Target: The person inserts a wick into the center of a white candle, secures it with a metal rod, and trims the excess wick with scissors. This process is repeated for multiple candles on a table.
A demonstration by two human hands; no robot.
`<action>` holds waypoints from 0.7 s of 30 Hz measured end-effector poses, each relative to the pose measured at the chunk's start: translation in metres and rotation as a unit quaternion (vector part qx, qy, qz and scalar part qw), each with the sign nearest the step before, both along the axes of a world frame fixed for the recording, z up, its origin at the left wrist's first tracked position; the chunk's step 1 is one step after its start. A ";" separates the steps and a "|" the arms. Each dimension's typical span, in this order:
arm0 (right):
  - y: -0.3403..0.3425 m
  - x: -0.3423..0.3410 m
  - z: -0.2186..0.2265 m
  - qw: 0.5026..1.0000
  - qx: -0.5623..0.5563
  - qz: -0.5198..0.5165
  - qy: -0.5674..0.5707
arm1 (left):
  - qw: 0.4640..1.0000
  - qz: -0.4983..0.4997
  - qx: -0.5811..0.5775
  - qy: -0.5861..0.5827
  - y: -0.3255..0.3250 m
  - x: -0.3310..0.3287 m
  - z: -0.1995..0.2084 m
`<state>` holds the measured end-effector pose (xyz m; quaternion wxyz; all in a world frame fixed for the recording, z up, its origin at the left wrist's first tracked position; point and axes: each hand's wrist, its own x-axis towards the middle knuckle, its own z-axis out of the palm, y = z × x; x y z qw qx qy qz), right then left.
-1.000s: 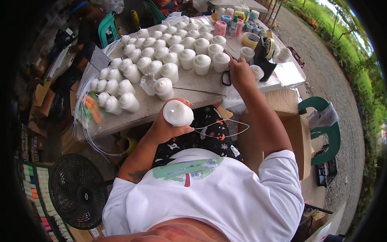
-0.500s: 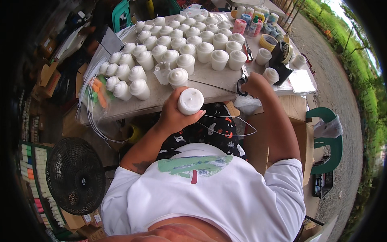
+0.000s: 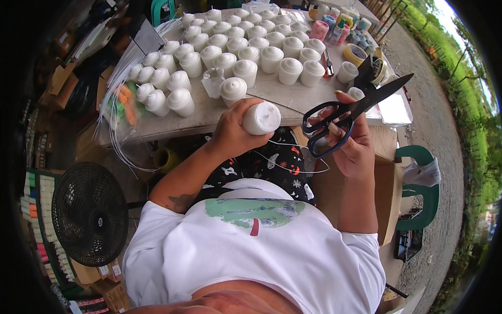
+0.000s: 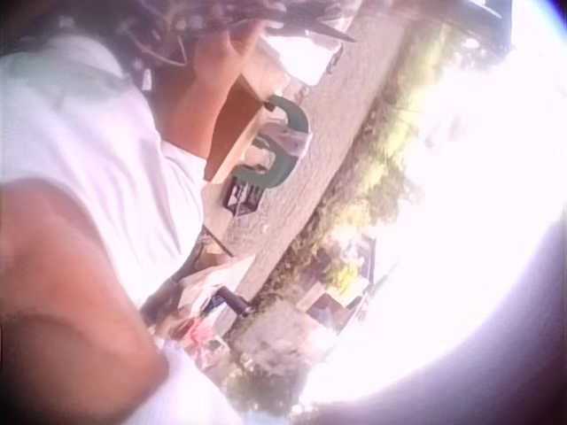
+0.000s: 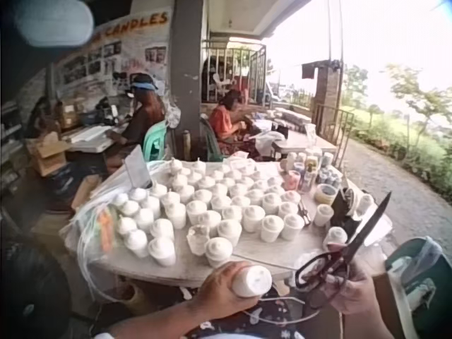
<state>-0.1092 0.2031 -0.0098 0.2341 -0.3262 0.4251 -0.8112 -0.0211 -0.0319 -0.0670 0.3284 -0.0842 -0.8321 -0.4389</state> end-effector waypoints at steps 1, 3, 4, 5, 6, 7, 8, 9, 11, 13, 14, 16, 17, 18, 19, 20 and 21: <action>-0.002 0.007 0.003 1.000 -0.021 0.013 0.012 | 1.000 0.005 -0.005 -0.003 0.002 0.000 0.000; -0.003 0.011 0.004 0.997 -0.044 0.039 0.048 | 1.000 0.010 -0.011 -0.004 0.002 0.000 0.001; -0.002 0.012 0.004 0.997 -0.042 0.033 0.048 | 1.000 0.009 -0.011 -0.002 0.001 -0.001 0.001; 0.000 0.012 0.004 0.998 -0.040 0.027 0.048 | 1.000 0.008 -0.010 0.000 0.001 -0.001 0.002; 0.001 0.013 0.004 0.998 -0.038 0.021 0.048 | 1.000 0.010 -0.009 -0.006 0.002 -0.001 0.003; 0.002 0.014 0.004 0.998 -0.034 0.010 0.058 | 1.000 0.009 -0.010 -0.010 0.002 0.000 0.004; 0.004 0.015 0.003 0.997 -0.029 0.000 0.067 | 1.000 0.008 -0.010 -0.015 0.003 0.000 0.006; 0.005 0.016 0.003 0.997 -0.025 -0.011 0.077 | 1.000 0.010 -0.013 -0.016 0.004 0.001 0.007; 0.004 0.017 0.004 0.996 -0.025 -0.010 0.090 | 1.000 0.016 -0.017 -0.020 0.005 0.002 0.010; 0.004 0.018 0.004 0.995 -0.023 -0.011 0.100 | 0.999 0.017 -0.021 -0.027 0.005 0.002 0.012; 0.005 0.019 0.005 0.994 -0.021 -0.012 0.104 | 0.999 0.018 -0.023 -0.031 0.005 0.002 0.014; 0.007 0.022 0.002 0.993 -0.002 -0.003 0.120 | 0.999 0.020 -0.035 -0.027 0.006 0.004 0.017; 0.007 0.025 0.001 0.991 0.014 0.006 0.132 | 0.999 0.022 -0.041 -0.025 0.007 0.004 0.018; 0.006 0.033 -0.001 0.990 0.027 0.010 0.141 | 0.998 0.033 -0.051 -0.025 0.007 0.004 0.020; 0.003 0.042 -0.001 0.988 0.038 0.012 0.151 | 0.997 0.042 -0.061 -0.024 0.008 0.003 0.023; -0.002 0.046 0.001 0.960 0.099 0.012 0.261 | 0.996 0.052 -0.072 -0.022 0.008 0.003 0.024; -0.005 0.049 0.004 0.917 0.159 0.012 0.366 | 0.996 0.053 -0.065 -0.033 0.009 0.001 0.024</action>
